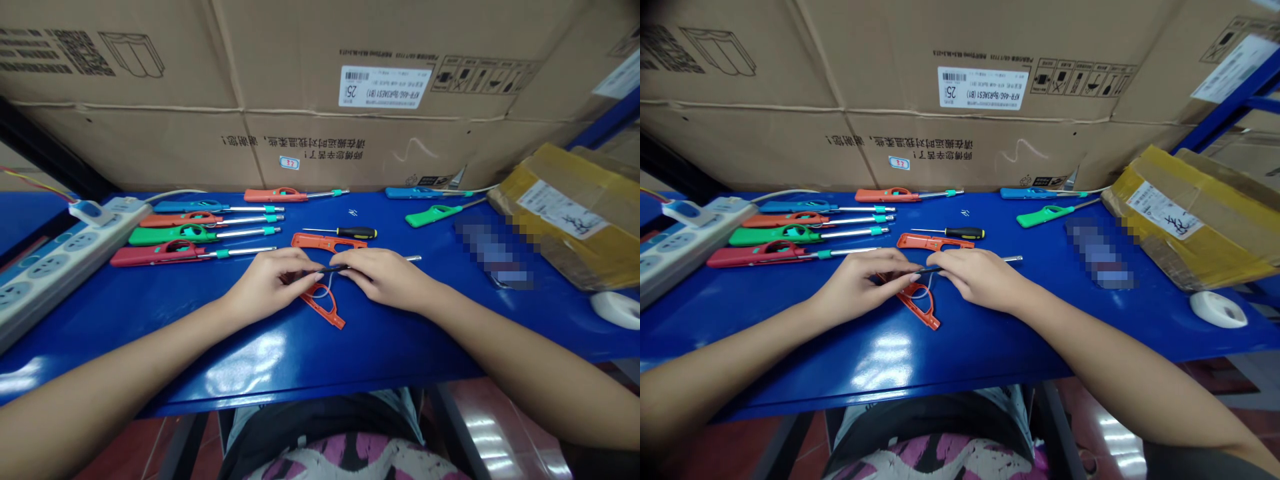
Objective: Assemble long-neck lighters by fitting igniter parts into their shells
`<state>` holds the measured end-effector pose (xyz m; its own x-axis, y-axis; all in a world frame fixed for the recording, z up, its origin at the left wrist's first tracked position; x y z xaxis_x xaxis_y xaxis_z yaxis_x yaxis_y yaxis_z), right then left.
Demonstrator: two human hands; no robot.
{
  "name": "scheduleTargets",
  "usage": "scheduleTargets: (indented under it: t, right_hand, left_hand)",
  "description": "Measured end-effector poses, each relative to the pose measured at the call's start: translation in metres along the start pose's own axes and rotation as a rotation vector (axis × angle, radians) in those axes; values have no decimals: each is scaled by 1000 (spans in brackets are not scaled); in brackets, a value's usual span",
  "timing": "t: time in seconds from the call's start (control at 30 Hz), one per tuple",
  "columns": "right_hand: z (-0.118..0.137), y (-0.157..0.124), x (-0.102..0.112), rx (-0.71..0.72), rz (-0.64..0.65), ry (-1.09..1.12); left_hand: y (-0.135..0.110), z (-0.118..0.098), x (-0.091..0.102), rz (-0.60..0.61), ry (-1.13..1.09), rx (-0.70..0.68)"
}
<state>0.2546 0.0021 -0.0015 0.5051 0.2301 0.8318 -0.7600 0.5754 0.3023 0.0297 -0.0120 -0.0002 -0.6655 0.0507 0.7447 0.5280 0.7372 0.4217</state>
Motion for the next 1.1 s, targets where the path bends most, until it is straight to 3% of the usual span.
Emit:
scheduleTargets:
  t: [0.13, 0.37, 0.57, 0.87, 1.1]
  right_hand:
    - [3, 0, -1, -13, 5, 22]
    - [11, 0, 0, 70, -132, -40]
    - [17, 1, 3, 70, -61, -238]
    - [18, 0, 4, -11, -111, 98]
    - [16, 0, 6, -12, -14, -102]
  left_hand:
    - [0, 0, -1, -3, 6, -44]
    - [-3, -5, -2, -53, 14, -107]
    - [-3, -11, -4, -66, -20, -114]
    - [-2, -6, -4, -94, -7, -12]
    - [-3, -5, -4, -76, -25, 9]
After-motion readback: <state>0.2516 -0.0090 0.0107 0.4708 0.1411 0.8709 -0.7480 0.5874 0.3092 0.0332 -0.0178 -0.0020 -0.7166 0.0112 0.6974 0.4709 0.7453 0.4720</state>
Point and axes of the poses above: each hand's wrist, its own y-axis towards the middle knuckle, its own x-axis out of the back of the hand, z = x × y, the point moved 2 cm from there along y, towards the middle knuckle, and after that the axes turned 9 degrees about y, right-handed, at the moved point
